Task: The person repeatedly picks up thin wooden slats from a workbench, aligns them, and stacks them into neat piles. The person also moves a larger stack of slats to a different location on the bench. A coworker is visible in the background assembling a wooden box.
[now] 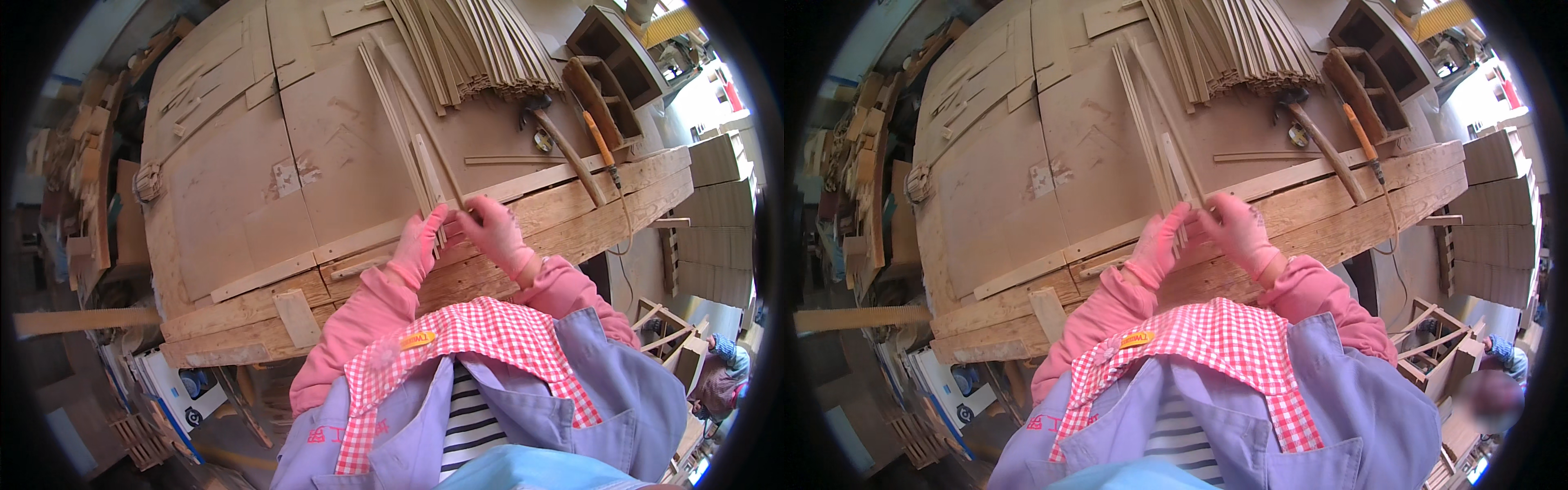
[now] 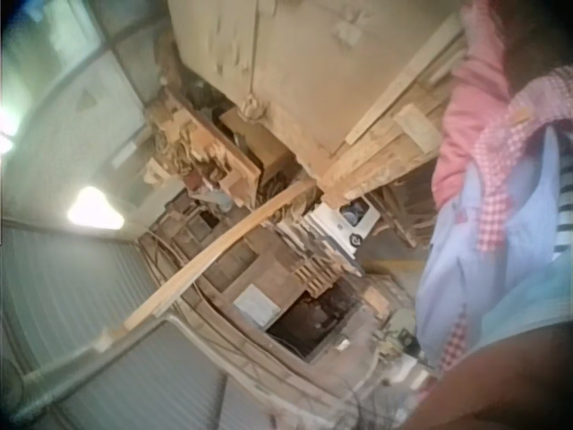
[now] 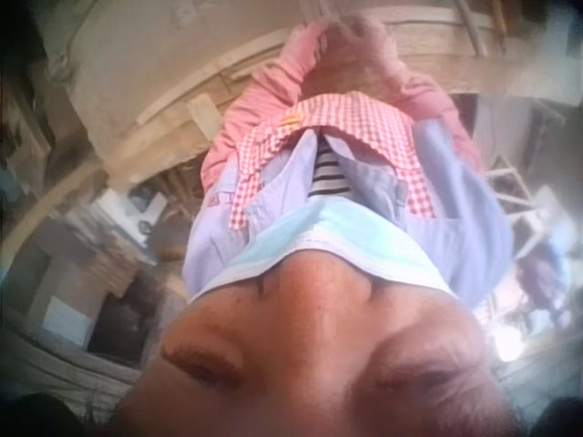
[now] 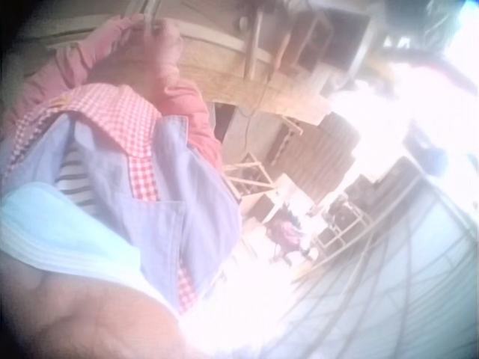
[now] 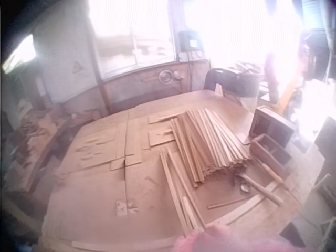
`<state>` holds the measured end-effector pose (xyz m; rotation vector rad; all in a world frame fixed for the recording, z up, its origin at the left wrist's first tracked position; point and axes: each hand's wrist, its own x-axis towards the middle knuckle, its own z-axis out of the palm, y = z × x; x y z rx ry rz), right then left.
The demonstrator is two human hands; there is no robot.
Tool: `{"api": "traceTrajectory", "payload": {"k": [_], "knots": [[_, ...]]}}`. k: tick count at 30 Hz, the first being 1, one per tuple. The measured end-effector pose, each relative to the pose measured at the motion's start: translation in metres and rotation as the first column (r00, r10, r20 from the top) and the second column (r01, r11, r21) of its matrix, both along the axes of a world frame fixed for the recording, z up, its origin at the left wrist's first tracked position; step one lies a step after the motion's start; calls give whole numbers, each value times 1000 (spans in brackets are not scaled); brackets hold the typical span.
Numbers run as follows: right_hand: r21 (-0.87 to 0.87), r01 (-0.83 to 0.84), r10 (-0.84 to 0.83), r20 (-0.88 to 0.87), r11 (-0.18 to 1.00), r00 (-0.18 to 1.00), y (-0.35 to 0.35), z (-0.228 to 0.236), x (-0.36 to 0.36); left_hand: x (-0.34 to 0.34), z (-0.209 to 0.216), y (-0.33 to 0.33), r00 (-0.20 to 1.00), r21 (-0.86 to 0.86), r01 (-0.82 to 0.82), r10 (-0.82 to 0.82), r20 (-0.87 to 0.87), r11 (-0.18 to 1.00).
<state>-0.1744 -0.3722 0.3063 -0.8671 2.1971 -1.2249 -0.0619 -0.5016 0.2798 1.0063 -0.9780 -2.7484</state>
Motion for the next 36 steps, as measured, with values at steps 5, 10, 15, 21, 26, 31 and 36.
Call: {"api": "traceTrajectory", "payload": {"k": [5, 10, 15, 21, 26, 31, 36], "knots": [[243, -339, 384, -170, 909, 907, 4, 33, 13, 3, -10, -4, 999, -54, 38, -39, -13, 998], [376, -603, 680, -109, 704, 725, -14, 54, -18, 8, -11, -2, 996, 21, -32, 34, -86, 999], [266, -157, 259, -415, 951, 872, -119, 32, -131, 18, -6, -4, 999, -7, -29, 29, -21, 1000], [629, 94, 200, -380, 772, 903, -206, -16, -177, 21, -5, -8, 999, -6, 19, -19, -50, 1000], [593, 82, 97, -263, 801, 960, -210, -22, -174, 23, -4, -5, 998, 66, -58, 58, -12, 996], [318, 58, -51, -30, 946, 998, -169, -19, -163, 21, -2, -9, 1000, 51, 1, -1, 2, 999], [34, -76, 64, 257, 997, 964, -70, -4, -86, 16, 2, -2, 998, 124, -67, 69, -12, 990]]}}
